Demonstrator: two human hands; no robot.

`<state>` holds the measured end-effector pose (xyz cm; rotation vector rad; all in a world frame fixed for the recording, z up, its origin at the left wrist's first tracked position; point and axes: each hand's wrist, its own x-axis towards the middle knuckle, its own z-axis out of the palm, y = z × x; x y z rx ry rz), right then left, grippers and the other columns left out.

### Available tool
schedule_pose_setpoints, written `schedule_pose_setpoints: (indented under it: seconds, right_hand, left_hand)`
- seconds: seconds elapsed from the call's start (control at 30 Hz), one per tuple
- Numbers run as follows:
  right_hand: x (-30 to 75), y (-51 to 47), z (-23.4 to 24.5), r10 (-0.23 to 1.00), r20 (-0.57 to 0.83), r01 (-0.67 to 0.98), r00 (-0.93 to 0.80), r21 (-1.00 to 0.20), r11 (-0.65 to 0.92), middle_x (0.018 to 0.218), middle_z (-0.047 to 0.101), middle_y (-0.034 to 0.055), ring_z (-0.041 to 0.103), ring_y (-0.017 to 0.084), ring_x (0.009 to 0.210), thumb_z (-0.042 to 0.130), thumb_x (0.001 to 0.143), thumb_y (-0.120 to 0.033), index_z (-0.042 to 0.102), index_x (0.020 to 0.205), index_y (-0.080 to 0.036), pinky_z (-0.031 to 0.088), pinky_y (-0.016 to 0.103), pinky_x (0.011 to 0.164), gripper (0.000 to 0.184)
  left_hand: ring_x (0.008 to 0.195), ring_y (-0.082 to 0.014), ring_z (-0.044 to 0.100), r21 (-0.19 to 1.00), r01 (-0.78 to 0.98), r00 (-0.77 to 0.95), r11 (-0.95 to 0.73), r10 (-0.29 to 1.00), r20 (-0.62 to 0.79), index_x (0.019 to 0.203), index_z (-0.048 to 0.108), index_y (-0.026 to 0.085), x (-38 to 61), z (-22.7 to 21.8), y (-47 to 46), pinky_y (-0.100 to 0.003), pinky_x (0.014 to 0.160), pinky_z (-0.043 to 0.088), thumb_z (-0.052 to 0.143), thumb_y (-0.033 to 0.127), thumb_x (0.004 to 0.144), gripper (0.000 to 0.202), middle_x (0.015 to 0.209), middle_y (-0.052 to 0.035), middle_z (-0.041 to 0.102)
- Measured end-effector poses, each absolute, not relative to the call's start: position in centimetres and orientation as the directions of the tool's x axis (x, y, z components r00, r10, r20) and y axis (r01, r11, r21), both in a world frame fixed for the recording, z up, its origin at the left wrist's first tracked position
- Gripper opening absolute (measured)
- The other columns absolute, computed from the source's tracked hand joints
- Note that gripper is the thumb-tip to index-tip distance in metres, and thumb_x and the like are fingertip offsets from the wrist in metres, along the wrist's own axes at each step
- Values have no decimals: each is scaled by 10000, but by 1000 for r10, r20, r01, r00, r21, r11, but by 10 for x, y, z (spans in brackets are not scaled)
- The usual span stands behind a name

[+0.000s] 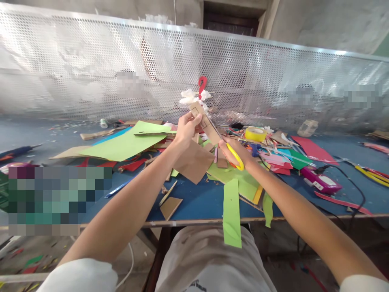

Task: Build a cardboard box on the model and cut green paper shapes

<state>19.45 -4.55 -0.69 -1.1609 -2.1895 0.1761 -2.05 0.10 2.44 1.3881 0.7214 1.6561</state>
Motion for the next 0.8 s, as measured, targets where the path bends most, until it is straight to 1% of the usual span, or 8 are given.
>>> schedule_pose_setpoints:
  seconds: [0.07, 0.17, 0.23, 0.3, 0.43, 0.53, 0.63, 0.8]
  right_hand:
    - [192, -51, -4, 781, 472, 684, -410, -407, 605, 771, 679, 71, 638, 222, 726, 167, 1031, -841, 615, 938, -205, 409, 311, 678, 784]
    - [191, -53, -2, 741, 517, 660, -428, -382, 647, 948, 747, 116, 686, 251, 846, 193, 1049, -813, 651, 1037, -195, 433, 317, 732, 770]
    - [191, -53, -2, 721, 543, 657, -431, -359, 663, 1044, 762, 138, 703, 265, 911, 205, 1052, -808, 668, 1091, -189, 445, 318, 761, 774]
    - [192, -52, -2, 735, 531, 665, -423, -369, 649, 990, 762, 132, 706, 260, 883, 202, 1053, -807, 675, 1094, -183, 443, 312, 742, 785]
    - [190, -54, -3, 762, 515, 669, -394, -408, 621, 780, 700, 70, 671, 234, 751, 220, 1068, -782, 675, 1049, -189, 421, 305, 696, 748]
    - [189, -55, -5, 753, 544, 671, -370, -405, 622, 763, 684, 61, 661, 232, 742, 230, 1073, -772, 664, 1014, -196, 417, 311, 701, 724]
    - [188, -55, -6, 757, 548, 668, -357, -417, 617, 755, 677, 60, 661, 232, 746, 211, 1057, -801, 639, 961, -203, 421, 315, 698, 742]
    - [186, -57, -5, 801, 480, 698, -358, -433, 571, 678, 639, 44, 655, 235, 699, 176, 1019, -860, 604, 925, -219, 427, 326, 687, 776]
  left_hand:
    - [847, -199, 730, 842, -239, -29, -483, 870, 491, 961, 694, 195, -20, 24, 0, -356, 822, 620, 797, 403, 870, 249, 910, -68, 754]
    - [843, -190, 730, 835, -240, -12, -495, 862, 508, 946, 697, 189, -17, 24, -4, -354, 820, 623, 786, 377, 878, 219, 925, -71, 760]
    - [838, -191, 733, 833, -235, -9, -501, 858, 513, 937, 696, 185, -16, 25, -6, -353, 817, 625, 779, 353, 883, 195, 920, -76, 765]
    - [842, -194, 736, 832, -233, -19, -503, 858, 513, 936, 697, 182, -15, 25, -7, -337, 801, 623, 778, 344, 881, 189, 918, -82, 774]
    - [856, -198, 740, 827, -234, -30, -511, 854, 520, 957, 707, 183, -13, 25, -7, -325, 796, 618, 772, 348, 881, 193, 941, -88, 786]
    - [846, -198, 741, 823, -252, -33, -509, 854, 519, 951, 716, 185, -13, 25, -5, -339, 820, 621, 764, 328, 885, 164, 928, -83, 781]
    - [845, -202, 744, 827, -258, -30, -500, 860, 510, 937, 721, 186, -14, 26, -4, -352, 843, 620, 763, 317, 888, 146, 915, -81, 774]
    - [798, -188, 732, 841, -225, -13, -491, 865, 502, 934, 730, 170, -15, 25, -4, -343, 802, 618, 764, 308, 876, 154, 883, -81, 772]
